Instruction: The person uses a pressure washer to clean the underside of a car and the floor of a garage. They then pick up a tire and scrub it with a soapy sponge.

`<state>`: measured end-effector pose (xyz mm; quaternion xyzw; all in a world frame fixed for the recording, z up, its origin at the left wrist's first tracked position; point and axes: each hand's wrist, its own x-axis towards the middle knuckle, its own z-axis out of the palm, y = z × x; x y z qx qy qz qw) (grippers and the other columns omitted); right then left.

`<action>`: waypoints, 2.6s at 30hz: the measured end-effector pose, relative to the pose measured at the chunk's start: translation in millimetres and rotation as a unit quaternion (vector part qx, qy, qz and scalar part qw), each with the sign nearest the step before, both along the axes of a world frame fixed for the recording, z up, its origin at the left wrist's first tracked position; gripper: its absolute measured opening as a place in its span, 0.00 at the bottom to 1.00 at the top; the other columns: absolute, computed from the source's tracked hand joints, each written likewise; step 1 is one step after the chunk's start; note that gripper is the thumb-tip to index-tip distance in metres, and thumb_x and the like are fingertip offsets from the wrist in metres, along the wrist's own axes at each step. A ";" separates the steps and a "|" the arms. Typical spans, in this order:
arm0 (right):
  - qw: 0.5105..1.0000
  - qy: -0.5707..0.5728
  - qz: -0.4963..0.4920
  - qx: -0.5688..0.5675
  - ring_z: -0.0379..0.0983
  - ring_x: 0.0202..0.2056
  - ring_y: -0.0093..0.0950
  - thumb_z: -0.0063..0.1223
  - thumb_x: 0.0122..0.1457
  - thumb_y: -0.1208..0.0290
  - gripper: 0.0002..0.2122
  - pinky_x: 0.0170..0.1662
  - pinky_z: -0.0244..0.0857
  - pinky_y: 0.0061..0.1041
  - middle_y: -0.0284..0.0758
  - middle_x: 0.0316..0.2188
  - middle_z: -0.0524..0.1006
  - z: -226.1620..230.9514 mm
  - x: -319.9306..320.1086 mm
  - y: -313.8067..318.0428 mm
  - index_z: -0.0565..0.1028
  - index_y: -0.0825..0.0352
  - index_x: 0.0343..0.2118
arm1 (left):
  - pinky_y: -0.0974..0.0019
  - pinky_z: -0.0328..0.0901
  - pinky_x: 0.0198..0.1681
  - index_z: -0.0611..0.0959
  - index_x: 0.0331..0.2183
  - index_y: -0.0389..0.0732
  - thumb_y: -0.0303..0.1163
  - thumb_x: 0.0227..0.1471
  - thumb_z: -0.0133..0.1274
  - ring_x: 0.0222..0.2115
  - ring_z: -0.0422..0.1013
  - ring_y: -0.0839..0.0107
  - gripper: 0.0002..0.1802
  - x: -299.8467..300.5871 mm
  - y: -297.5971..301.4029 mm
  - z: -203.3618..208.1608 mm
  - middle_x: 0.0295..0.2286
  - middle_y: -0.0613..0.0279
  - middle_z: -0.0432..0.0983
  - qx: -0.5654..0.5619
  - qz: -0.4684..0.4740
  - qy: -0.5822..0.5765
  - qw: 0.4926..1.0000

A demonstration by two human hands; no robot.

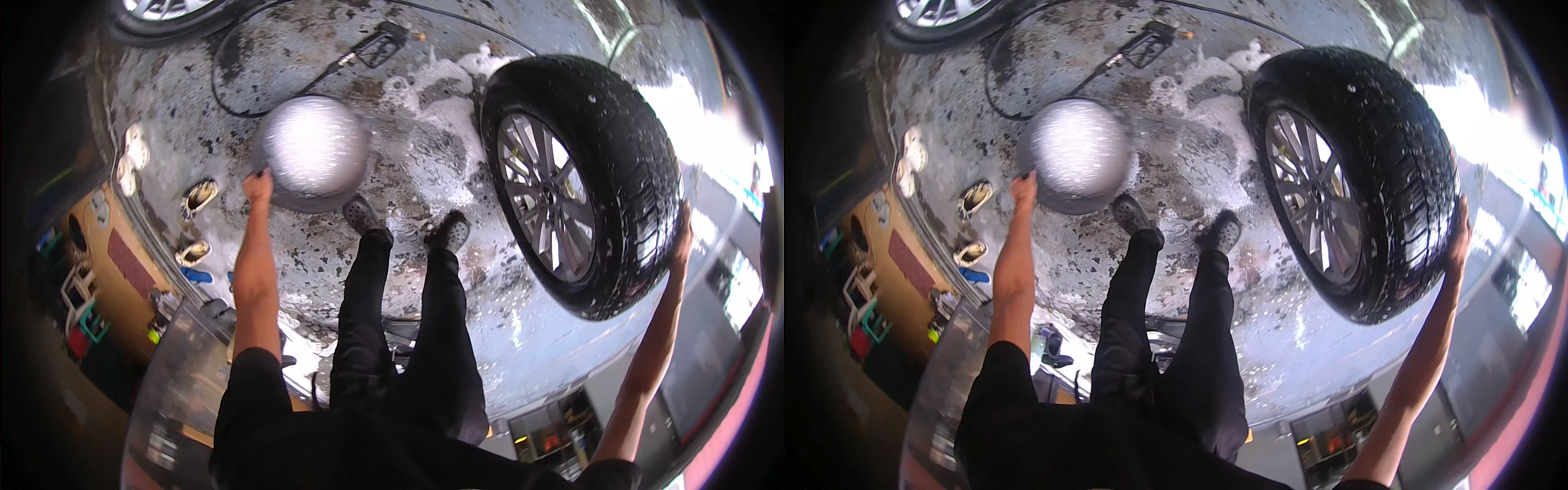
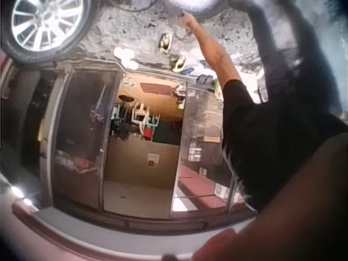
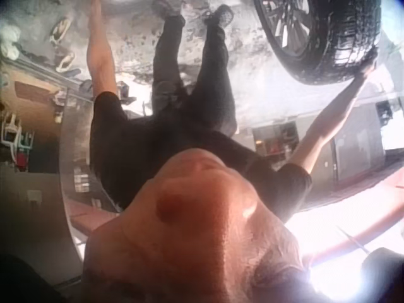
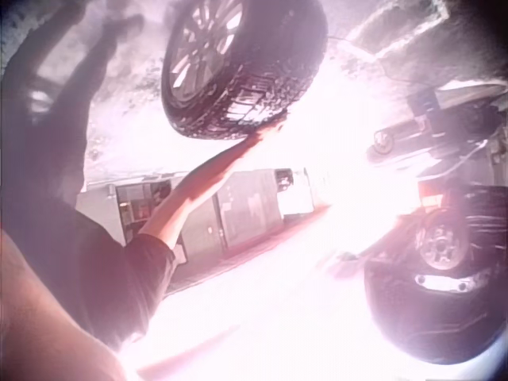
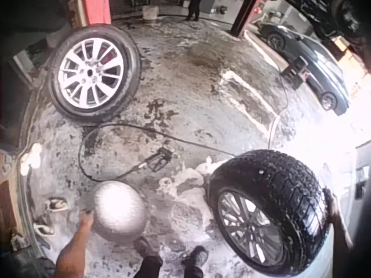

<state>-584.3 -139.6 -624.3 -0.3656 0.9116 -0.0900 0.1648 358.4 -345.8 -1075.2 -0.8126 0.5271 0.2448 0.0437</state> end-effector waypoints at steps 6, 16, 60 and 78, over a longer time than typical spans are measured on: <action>0.970 -0.133 -0.183 -0.087 0.60 0.67 0.30 0.37 0.71 0.46 0.33 0.69 0.49 0.30 0.41 0.66 0.67 -28.8 39.0 -33.9 0.63 0.69 0.67 | 0.55 0.69 0.51 0.80 0.52 0.32 0.41 0.60 0.53 0.46 0.77 0.50 0.25 194.0 -29.8 27.6 0.44 0.47 0.83 -0.076 0.253 0.238 0.935; 0.991 -0.002 -0.131 -0.019 0.66 0.62 0.33 0.46 0.65 0.37 0.36 0.65 0.56 0.34 0.43 0.59 0.74 19.7 56.4 -21.6 0.73 0.68 0.61 | 0.56 0.67 0.55 0.79 0.49 0.34 0.27 0.55 0.60 0.48 0.73 0.62 0.20 -305.1 95.9 266.4 0.49 0.58 0.75 -0.157 0.029 0.453 0.877; 0.304 -0.391 -0.641 -0.587 0.56 0.68 0.47 0.38 0.57 0.24 0.46 0.66 0.51 0.64 0.44 0.69 0.59 -24.9 527.5 94.3 0.57 0.57 0.70 | 0.37 0.50 0.68 0.68 0.66 0.55 0.65 0.34 0.68 0.67 0.56 0.53 0.59 -464.7 39.9 403.5 0.66 0.59 0.60 -0.058 -0.741 0.473 0.474; -0.025 -0.290 -0.762 -0.578 0.70 0.59 0.41 0.40 0.60 0.36 0.32 0.60 0.66 0.57 0.38 0.58 0.76 -253.9 853.5 188.8 0.77 0.57 0.56 | 0.29 0.58 0.58 0.56 0.68 0.48 0.75 0.57 0.39 0.62 0.60 0.49 0.51 -95.5 196.1 229.8 0.61 0.49 0.63 0.282 0.166 0.419 0.847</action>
